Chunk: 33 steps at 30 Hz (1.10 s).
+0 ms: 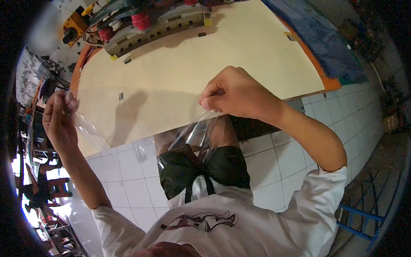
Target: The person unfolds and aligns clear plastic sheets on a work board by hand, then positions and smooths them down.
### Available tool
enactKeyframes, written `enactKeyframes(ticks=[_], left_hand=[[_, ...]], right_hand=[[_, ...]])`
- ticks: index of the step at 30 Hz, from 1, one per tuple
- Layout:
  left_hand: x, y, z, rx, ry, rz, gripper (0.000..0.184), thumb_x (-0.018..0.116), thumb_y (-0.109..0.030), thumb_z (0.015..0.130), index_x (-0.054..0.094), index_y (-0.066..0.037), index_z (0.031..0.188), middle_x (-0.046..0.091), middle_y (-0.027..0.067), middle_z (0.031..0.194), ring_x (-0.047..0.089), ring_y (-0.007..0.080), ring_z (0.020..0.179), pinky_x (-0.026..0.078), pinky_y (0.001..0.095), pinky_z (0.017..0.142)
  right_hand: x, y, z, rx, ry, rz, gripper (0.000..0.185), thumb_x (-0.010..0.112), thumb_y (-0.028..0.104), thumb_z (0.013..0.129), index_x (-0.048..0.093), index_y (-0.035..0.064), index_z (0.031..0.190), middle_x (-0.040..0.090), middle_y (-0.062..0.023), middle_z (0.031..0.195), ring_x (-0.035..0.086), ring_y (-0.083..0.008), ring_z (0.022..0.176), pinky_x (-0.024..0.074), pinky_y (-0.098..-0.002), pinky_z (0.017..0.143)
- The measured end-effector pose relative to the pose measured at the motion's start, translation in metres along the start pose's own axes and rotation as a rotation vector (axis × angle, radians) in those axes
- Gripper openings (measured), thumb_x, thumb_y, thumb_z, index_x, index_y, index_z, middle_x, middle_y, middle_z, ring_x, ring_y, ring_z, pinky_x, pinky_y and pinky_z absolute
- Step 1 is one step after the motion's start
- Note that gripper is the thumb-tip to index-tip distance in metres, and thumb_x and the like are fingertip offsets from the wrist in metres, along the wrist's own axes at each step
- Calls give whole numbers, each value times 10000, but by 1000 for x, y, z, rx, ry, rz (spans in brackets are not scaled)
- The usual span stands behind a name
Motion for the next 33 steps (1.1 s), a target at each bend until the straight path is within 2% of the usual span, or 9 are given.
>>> enactKeyframes(ticks=[7,9,10,12,16,18,22,28,33], left_hand=[[-4,4,3,-21,-11,-28,229,571,-124,1016,665,56,1123,727,156,927,744,198,783,626,293,746],[-14,11,1,-113,-157,35,247,578,-131,1016,651,64,1149,654,103,1002,581,139,854,475,278,783],[-15,11,1,-114,-158,35,247,578,-131,1016,651,64,1149,654,103,1002,581,139,854,475,278,783],[-9,11,4,-67,-50,-21,249,581,-128,1016,655,61,1160,674,105,1036,620,142,881,506,281,793],[4,0,8,-34,30,-25,249,579,-125,1017,656,59,1168,691,124,1065,660,158,915,537,280,810],[10,-7,12,16,63,-42,217,569,-91,1010,675,43,1144,715,151,1066,718,158,915,615,267,801],[9,-12,15,16,66,-32,228,564,-98,1013,677,43,1151,714,158,1083,718,165,916,615,277,806],[-2,-13,13,26,-11,23,243,570,-108,1011,672,52,1163,710,170,1100,715,185,968,616,303,844],[-14,-16,11,45,-36,83,235,588,-101,1001,673,59,1152,710,172,1095,723,196,966,625,301,838]], right_hand=[[-1,2,1,-68,-10,-10,173,719,76,855,741,-65,952,738,-111,814,679,-135,750,549,-285,727],[3,9,3,-171,123,-52,203,700,93,872,730,-64,996,743,-112,881,680,-141,821,541,-295,785],[3,11,3,-170,124,-53,203,700,93,872,730,-64,996,743,-112,881,680,-141,821,541,-295,785],[14,11,4,-82,304,-91,255,660,77,920,686,-65,1130,735,-101,931,663,-137,844,525,-285,850],[22,19,9,-76,444,-119,246,665,71,897,706,-49,1108,736,-81,886,656,-120,809,513,-274,801],[24,29,9,-127,462,-213,218,688,84,863,742,-9,1053,728,-66,810,637,-106,751,498,-273,727],[26,38,8,-105,443,-283,176,702,105,844,767,22,985,720,-75,759,622,-107,706,490,-283,681],[24,31,8,-261,309,-295,159,697,102,838,760,12,953,702,-69,743,596,-106,674,483,-280,650],[15,29,-1,-308,92,-289,112,646,87,907,703,-9,919,703,-61,792,636,-104,726,508,-271,670]])
Point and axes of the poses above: each hand's wrist, its own z-axis towards the middle knuckle, its own x-axis out of the palm, y = z × x, the point moved 6 cm from there along z, towards the middle knuckle
